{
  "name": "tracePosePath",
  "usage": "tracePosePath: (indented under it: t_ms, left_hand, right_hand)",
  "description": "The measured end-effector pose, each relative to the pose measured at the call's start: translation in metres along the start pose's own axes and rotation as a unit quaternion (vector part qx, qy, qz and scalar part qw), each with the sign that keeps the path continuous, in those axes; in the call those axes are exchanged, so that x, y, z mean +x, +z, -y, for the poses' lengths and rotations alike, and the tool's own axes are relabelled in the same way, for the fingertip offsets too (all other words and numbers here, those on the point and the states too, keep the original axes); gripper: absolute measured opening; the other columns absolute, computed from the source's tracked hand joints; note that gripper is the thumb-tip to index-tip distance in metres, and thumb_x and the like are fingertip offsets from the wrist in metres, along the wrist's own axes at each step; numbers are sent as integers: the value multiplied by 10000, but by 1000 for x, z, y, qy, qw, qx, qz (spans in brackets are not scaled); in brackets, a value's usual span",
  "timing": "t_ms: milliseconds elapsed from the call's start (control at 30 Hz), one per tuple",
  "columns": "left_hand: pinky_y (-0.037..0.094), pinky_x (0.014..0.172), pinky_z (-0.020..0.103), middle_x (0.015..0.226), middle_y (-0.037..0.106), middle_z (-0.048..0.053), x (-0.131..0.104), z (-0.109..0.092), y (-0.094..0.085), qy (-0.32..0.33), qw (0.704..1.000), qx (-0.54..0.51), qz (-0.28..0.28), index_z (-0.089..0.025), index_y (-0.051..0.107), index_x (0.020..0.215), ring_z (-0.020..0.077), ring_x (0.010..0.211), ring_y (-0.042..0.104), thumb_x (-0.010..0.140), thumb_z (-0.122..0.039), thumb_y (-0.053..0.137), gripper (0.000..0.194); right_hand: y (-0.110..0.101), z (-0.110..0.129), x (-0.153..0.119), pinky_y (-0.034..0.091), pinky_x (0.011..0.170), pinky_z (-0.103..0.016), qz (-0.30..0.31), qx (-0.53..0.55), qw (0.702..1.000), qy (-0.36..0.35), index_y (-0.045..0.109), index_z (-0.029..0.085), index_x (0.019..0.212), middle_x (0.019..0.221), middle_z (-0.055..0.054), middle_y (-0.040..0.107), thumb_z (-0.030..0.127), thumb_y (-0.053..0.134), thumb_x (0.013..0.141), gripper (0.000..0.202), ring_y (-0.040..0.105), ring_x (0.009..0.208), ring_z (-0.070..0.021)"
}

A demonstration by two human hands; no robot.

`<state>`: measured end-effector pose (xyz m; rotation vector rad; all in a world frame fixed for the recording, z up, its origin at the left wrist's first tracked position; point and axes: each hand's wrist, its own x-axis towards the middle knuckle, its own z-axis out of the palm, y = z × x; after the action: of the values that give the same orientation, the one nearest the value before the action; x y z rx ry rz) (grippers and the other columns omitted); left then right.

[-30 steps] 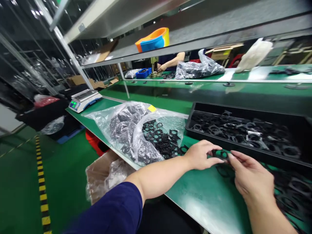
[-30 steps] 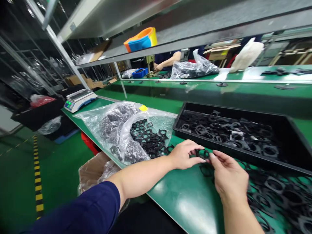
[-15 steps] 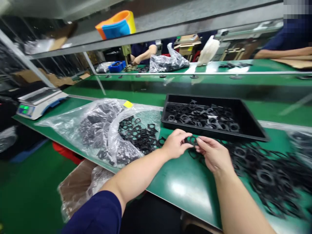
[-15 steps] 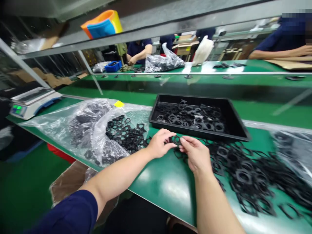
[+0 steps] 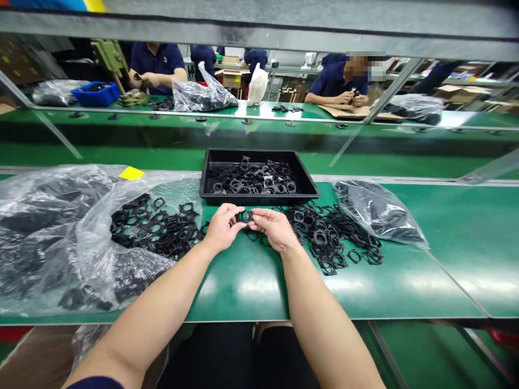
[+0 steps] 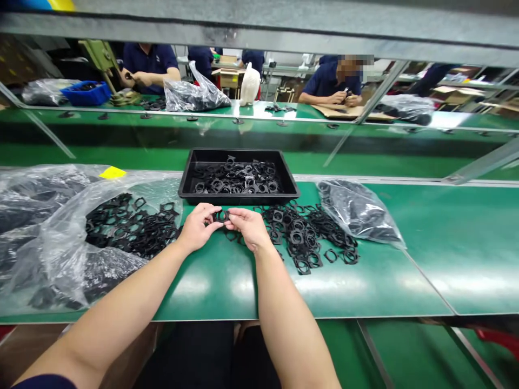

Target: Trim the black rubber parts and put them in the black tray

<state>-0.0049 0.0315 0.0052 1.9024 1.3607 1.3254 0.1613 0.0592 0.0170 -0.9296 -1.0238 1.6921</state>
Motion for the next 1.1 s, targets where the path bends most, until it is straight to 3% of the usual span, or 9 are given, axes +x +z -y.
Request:
tracePosePath:
  t_ms: [133, 333, 533, 700, 1100]
  left_hand:
    - [489, 644, 266, 950, 532, 40, 0, 1, -2, -9, 1000, 19, 13, -185, 626, 1067, 94, 667, 517, 725, -143, 639, 345]
    - [441, 893, 379, 1006, 576, 52, 0, -6, -10, 30, 994, 101, 7, -213, 634, 1084, 191, 956, 533, 739, -231, 661, 347]
    - [424, 904, 382, 993, 607, 43, 0, -7, -11, 42, 991, 120, 39, -238, 650, 1068, 198, 963, 530, 738, -285, 672, 334]
    - [430, 893, 362, 982, 613, 40, 1, -6, -10, 26, 995, 96, 28, -236, 658, 1056, 189, 951, 542, 732, -284, 680, 328]
    - [459, 876, 337, 980, 572, 50, 1, -5, -10, 41, 997, 60, 32, -215, 641, 1089, 166, 926, 564, 755, -192, 629, 334]
  right_hand:
    - [0, -1, 0, 548, 562, -206, 4, -10, 1000, 1, 675, 128, 847, 721, -39, 681, 263, 844, 540, 375, 643, 590, -120]
    - [-3, -1, 0, 516, 548, -213, -3, -49, 998, -25, 650, 140, 910, 677, -20, 669, 280, 823, 576, 402, 620, 585, -115]
    - [-1, -4, 1, 484, 586, -226, 40, -51, 998, -27, 638, 142, 956, 725, -26, 691, 282, 818, 577, 442, 604, 599, -112]
    - [0, -3, -1, 473, 600, -235, 67, -14, 997, -23, 632, 148, 989, 736, -32, 694, 281, 823, 575, 475, 585, 579, -103]
    - [-2, -3, 0, 462, 591, -228, 66, -11, 997, -39, 629, 141, 977, 745, -35, 687, 273, 818, 585, 454, 568, 576, -95]
